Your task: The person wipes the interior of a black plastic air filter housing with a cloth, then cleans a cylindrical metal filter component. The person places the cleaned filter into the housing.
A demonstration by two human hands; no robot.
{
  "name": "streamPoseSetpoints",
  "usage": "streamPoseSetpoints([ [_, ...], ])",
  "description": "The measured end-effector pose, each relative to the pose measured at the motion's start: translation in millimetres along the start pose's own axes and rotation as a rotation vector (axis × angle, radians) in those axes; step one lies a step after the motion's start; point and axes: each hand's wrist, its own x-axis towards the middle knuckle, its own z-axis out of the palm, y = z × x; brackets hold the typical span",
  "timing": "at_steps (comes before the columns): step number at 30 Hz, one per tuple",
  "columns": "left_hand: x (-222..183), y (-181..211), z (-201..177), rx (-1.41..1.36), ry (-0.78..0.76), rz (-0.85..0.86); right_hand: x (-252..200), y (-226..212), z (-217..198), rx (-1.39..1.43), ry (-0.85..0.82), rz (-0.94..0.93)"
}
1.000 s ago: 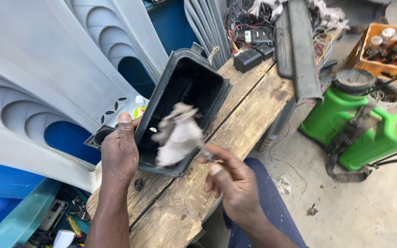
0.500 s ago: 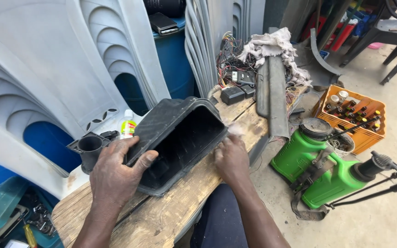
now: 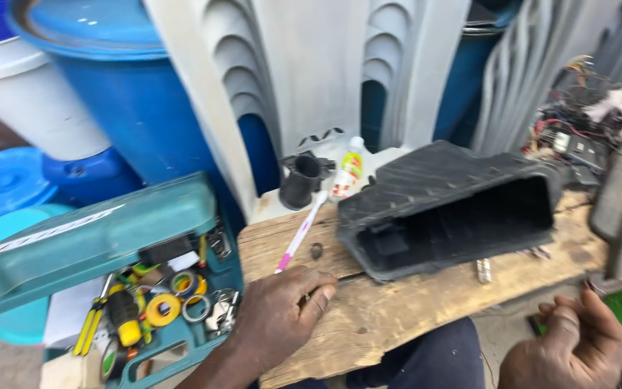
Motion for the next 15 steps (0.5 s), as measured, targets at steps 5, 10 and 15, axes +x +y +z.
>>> streamPoseSetpoints([
  [5,8,-14,-23,0.074,0.152,-0.075,-30,4,-11,0.174,-0.195,0.104],
  [10,79,-20,-30,0.071,0.365,0.081,-61,-31,-18,0.048,-0.410,0.202],
  [15,166,-37,-14,0.224,0.287,-0.031,-84,-23,-28,0.114,-0.485,0.122],
])
